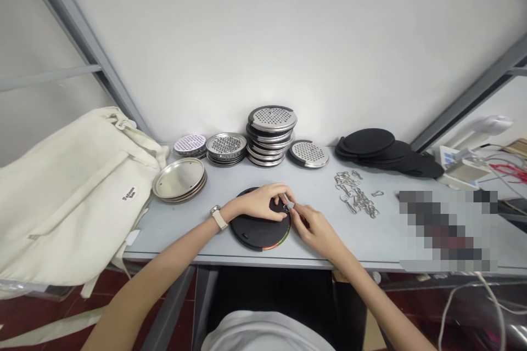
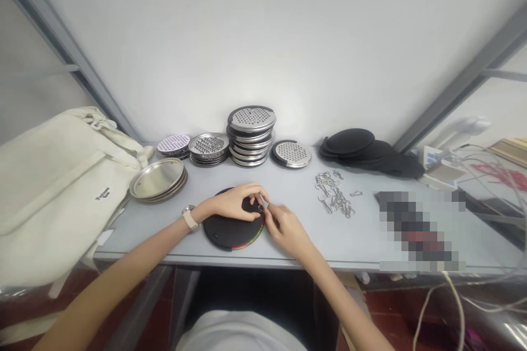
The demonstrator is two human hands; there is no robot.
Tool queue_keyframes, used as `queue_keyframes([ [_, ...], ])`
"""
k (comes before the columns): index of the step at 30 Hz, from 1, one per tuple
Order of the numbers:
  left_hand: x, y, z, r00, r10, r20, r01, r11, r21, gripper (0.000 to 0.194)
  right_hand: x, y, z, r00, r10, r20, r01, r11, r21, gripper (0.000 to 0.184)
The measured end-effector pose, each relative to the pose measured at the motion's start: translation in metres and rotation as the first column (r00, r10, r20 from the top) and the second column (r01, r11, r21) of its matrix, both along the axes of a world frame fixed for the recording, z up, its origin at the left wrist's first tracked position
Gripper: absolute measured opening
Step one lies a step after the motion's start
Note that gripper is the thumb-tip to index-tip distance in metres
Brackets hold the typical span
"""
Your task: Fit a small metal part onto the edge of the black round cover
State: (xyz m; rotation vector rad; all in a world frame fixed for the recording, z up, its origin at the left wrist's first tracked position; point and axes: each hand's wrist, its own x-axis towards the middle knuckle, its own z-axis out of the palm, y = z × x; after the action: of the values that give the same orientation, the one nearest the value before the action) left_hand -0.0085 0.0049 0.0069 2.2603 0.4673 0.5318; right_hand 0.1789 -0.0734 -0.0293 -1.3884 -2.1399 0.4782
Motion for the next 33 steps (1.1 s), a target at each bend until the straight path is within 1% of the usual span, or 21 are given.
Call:
queue_keyframes([
  [11, 0.0011, -0.0004, 0.0003, 0.999, 0.036, 0.005, -0.036, 0.999, 0.031, 0.036, -0.0003, 0.0022, -0.002, 0.997, 0.01, 0.078, -0.013, 0.999, 0.038, 0.03],
  [16, 0.0014, -0.0002, -0.0011, 0.999, 0.035, -0.006, -0.035, 0.999, 0.04, 0.034, -0.0004, 0.0016, -0.0013, 0.998, 0.017, 0.054, -0.018, 1.0, 0.02, 0.03],
  [23, 0.0008, -0.0001, -0.0014, 0.999, 0.038, -0.019, -0.037, 0.999, 0.011, 0.034, 0.0007, 0.0002, -0.0012, 1.0, -0.007, -0.001, 0.007, 1.0, -0.011, 0.026],
  [28, 0.0014, -0.0001, -0.0007, 0.999, 0.041, -0.025, -0.041, 0.999, 0.013, 0.036, 0.001, -0.0002, -0.0006, 1.0, -0.01, -0.007, 0.01, 1.0, -0.017, 0.023],
  [33, 0.0012, -0.0003, -0.0003, 0.999, 0.049, -0.016, -0.049, 0.998, 0.031, 0.036, 0.0002, -0.0008, 0.0008, 1.0, -0.002, -0.002, 0.002, 1.0, -0.005, 0.025],
])
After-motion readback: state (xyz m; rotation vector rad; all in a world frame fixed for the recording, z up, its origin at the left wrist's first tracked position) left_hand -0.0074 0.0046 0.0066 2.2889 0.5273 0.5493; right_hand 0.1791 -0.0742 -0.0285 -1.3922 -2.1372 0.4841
